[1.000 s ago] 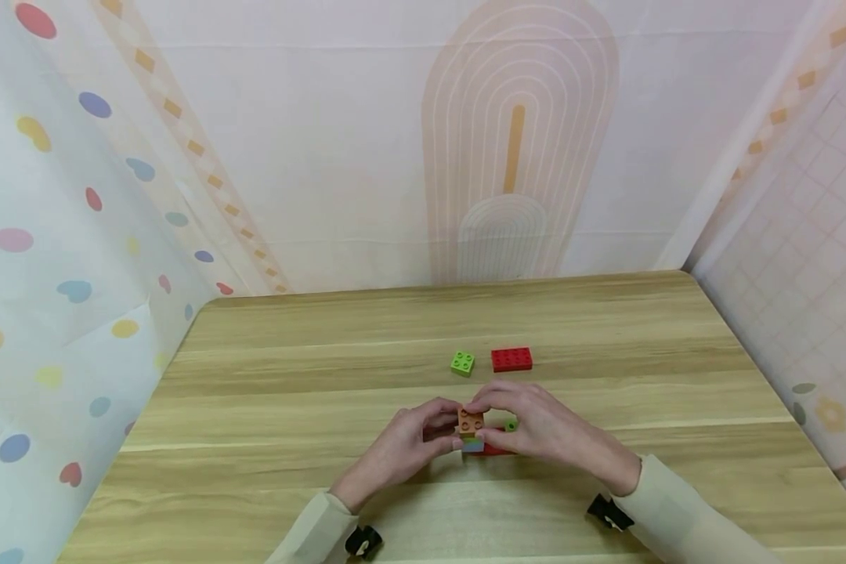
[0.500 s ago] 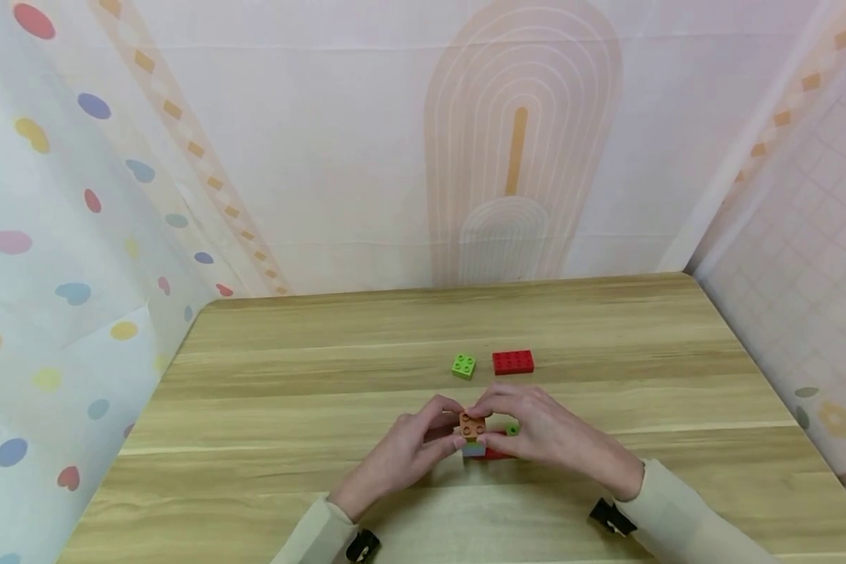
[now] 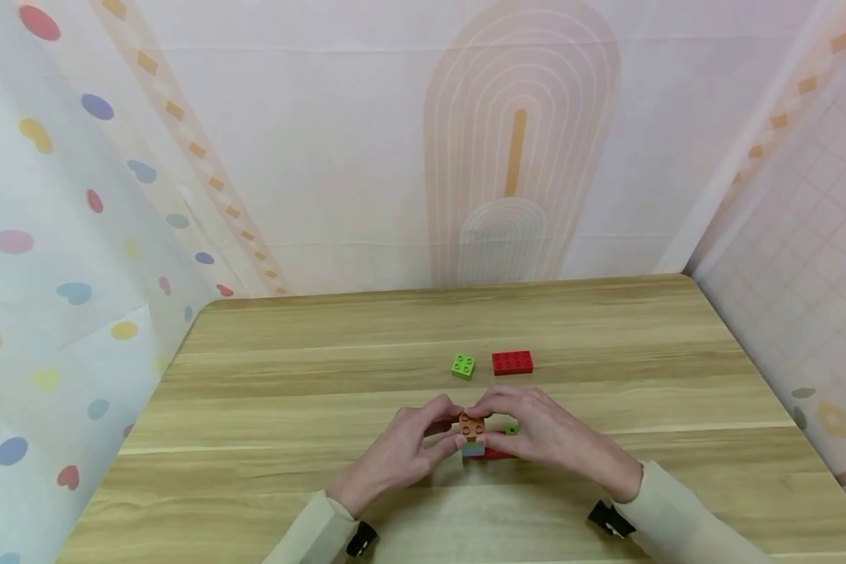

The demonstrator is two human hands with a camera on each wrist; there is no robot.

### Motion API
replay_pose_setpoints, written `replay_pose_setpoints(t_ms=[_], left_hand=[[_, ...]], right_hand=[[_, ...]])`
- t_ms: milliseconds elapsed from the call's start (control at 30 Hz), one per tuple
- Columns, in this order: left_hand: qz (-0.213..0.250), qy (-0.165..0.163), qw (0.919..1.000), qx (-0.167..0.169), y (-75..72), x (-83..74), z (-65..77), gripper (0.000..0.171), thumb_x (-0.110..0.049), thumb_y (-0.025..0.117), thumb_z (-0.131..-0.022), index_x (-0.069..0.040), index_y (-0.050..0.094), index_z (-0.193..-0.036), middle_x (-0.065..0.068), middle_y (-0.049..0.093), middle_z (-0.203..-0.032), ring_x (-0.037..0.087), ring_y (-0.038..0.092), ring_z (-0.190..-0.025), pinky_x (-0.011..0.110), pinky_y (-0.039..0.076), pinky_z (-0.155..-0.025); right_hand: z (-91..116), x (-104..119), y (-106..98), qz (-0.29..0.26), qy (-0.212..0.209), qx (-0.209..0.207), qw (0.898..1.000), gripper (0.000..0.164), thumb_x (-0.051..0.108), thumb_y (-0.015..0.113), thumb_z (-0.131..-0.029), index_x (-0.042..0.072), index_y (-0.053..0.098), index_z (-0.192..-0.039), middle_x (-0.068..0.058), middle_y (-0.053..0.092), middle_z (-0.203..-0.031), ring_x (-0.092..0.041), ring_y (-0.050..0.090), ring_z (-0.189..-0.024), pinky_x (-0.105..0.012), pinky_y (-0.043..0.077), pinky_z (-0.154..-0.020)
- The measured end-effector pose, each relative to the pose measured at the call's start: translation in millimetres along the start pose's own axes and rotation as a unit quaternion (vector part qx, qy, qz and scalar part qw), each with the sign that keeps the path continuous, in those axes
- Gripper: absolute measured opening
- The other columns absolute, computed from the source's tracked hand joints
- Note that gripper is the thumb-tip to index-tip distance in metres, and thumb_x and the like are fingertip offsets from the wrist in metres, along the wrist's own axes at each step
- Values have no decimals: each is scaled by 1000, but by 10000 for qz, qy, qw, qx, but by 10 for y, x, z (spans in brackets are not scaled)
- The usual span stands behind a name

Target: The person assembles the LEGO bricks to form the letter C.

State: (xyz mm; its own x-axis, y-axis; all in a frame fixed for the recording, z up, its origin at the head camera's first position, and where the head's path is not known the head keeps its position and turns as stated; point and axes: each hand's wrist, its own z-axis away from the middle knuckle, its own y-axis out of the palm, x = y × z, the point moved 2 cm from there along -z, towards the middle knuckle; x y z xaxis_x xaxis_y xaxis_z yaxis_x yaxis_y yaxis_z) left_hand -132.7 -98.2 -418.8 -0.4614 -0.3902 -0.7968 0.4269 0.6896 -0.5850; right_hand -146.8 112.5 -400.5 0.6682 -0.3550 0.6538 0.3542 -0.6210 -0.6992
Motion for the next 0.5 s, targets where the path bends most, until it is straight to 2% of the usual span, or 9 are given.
replay_pose_setpoints(t_ms=[300, 500], left_hand=[[23, -49, 10000, -77, -28, 24, -11, 23, -29, 62, -96, -18, 55, -115, -3, 66, -116, 15, 62, -109, 31, 49, -95], [-29, -158, 9998, -91, -26, 19, 0, 26, -33, 62, -96, -18, 56, -117, -5, 65, -116, 13, 61, -110, 31, 48, -96]], right_hand=[[16, -24, 22, -5, 55, -59, 10000, 32, 25, 72, -89, 19, 66, -120, 14, 63, -112, -3, 58, -100, -35, 54, -83], [59, -27, 27, -35, 318, -73, 9995, 39, 28, 73, -88, 17, 62, -124, 12, 63, -114, -5, 59, -103, -36, 52, -87]])
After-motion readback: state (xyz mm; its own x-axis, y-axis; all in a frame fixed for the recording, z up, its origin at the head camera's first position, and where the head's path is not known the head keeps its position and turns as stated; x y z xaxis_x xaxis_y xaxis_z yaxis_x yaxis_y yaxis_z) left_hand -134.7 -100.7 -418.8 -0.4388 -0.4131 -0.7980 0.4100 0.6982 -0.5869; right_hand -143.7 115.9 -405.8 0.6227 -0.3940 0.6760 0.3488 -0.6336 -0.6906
